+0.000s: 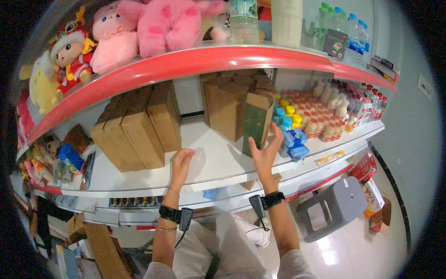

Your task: The person reorganizes boxes on a shelf by hand, sliding them along the shelf surface and turning them to align in a row.

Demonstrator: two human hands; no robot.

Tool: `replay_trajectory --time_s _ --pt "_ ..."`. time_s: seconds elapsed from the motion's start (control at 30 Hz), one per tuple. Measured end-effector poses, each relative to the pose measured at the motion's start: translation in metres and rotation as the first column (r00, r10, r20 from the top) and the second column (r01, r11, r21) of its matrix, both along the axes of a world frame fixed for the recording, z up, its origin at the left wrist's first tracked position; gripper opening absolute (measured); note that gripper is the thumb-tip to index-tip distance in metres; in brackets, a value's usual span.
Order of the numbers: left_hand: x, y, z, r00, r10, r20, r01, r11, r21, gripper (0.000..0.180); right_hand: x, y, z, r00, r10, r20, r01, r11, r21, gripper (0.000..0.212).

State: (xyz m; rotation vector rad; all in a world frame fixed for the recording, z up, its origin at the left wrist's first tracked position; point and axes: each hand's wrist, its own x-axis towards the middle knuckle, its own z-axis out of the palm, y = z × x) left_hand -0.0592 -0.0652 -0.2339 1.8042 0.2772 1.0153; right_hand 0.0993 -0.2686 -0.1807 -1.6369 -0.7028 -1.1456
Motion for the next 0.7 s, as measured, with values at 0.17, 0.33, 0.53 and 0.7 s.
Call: replay_trajectory --time_s 0.17,0.33,0.53,0.7 --pt "0.005 0.005 -0.006 0.997 -0.070 0.031 0.073 0.989 -0.125 0.012 0.021 0.007 -0.024 0.715 0.536 -0.448 -0.508 0.839 0.193 0.076" --pt "0.001 -0.004 0.009 0.988 -0.145 0.052 0.152 0.975 -0.163 0.037 -0.004 0.026 -0.021 0.556 0.597 -0.579 -0.659 0.741 0.131 0.076" --pt "-0.009 -0.014 0.022 0.983 -0.165 0.087 0.177 0.971 -0.160 0.070 -0.031 0.071 -0.012 -0.098 0.695 -0.712 -0.924 0.202 0.324 0.079" --pt "-0.005 -0.012 0.020 0.973 -0.197 0.122 0.213 0.968 -0.131 0.069 -0.029 0.082 -0.008 -0.230 0.628 -0.744 -0.917 0.116 0.381 0.067"
